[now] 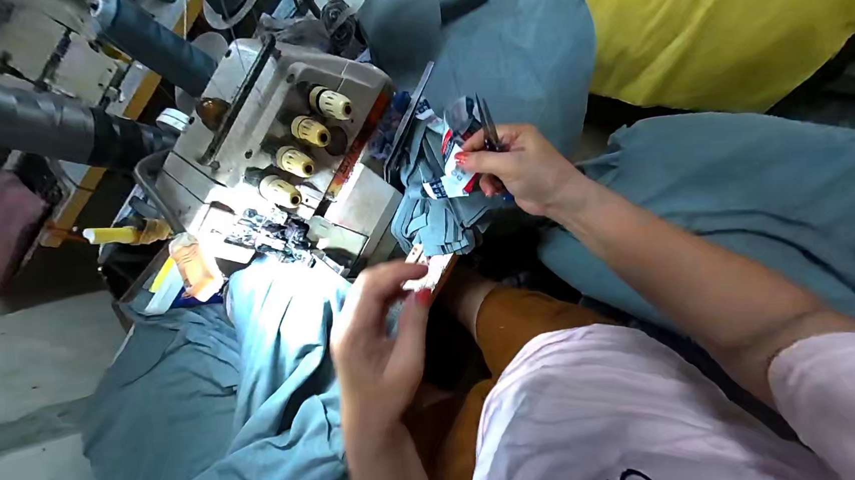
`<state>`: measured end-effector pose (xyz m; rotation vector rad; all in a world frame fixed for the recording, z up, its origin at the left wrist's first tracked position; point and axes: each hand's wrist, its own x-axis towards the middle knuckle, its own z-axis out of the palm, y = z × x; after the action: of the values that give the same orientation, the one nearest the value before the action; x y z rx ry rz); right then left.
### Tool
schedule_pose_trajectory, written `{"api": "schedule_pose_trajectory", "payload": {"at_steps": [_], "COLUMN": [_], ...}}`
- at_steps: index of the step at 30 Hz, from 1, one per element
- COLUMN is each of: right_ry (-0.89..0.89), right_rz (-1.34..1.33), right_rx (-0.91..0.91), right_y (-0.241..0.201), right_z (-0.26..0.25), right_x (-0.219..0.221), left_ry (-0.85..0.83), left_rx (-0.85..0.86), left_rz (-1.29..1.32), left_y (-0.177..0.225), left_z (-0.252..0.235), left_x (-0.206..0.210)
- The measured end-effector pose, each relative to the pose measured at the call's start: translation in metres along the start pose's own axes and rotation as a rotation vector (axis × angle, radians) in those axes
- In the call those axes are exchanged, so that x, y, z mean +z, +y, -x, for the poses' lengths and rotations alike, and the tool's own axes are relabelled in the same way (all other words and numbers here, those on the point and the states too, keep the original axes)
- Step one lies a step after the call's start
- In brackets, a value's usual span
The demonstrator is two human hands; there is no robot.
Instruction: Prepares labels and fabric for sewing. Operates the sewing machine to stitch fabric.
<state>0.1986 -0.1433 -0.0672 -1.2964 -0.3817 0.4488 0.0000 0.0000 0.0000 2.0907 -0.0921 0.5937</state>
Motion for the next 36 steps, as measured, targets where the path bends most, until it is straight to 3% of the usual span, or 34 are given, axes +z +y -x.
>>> {"api": "schedule_pose_trajectory", "payload": {"at_steps": [3,8,11,14,19,22,24,27,30,36], "right_ry": [0.043,0.144,0.130,0.105,0.137,0.155,0.155,0.074,-0.017,0.000], "right_rz": [0.000,-0.106,-0.159,-0.188,-0.146,0.052,0.325,0.682,0.845,1.134], "right_rx": [-0.081,-0.128,-0.098,-0.107,-0.254,-0.378,-0.400,-0.196,-0.176,-0.645], "right_y": [0.005,0.009,0.008,0.008,0.009,0.011,0.011,0.001,-0.010,0.004], "right_z": [0.010,0.022,0.018,0.010,-0.005,-0.021,-0.038,-0.050,-0.036,0.015], "right_x": [0.012,0.027,0.028,0.029,0.028,0.020,0.009,-0.011,-0.028,-0.039], "left_ry": [0.036,0.095,0.096,0.052,-0.092,-0.167,-0.160,-0.173,-0.204,-0.214], "left_rx": [-0.147,-0.205,-0.346,-0.352,-0.392,-0.458,-0.518,-0.601,-0.670,-0.659], "left_rz": [-0.126,-0.073,0.155,0.383,0.442,0.386,0.385,0.363,0.351,0.426], "left_y": [-0.031,-0.046,-0.043,-0.054,-0.061,-0.062,-0.065,-0.069,-0.072,-0.077], "left_z": [-0.027,-0.044,-0.045,-0.045,-0.055,-0.067,-0.078,-0.088,-0.089,-0.079], "left_x": [0.037,0.073,0.073,0.068,0.059,0.058,0.057,0.056,0.053,0.051]}}
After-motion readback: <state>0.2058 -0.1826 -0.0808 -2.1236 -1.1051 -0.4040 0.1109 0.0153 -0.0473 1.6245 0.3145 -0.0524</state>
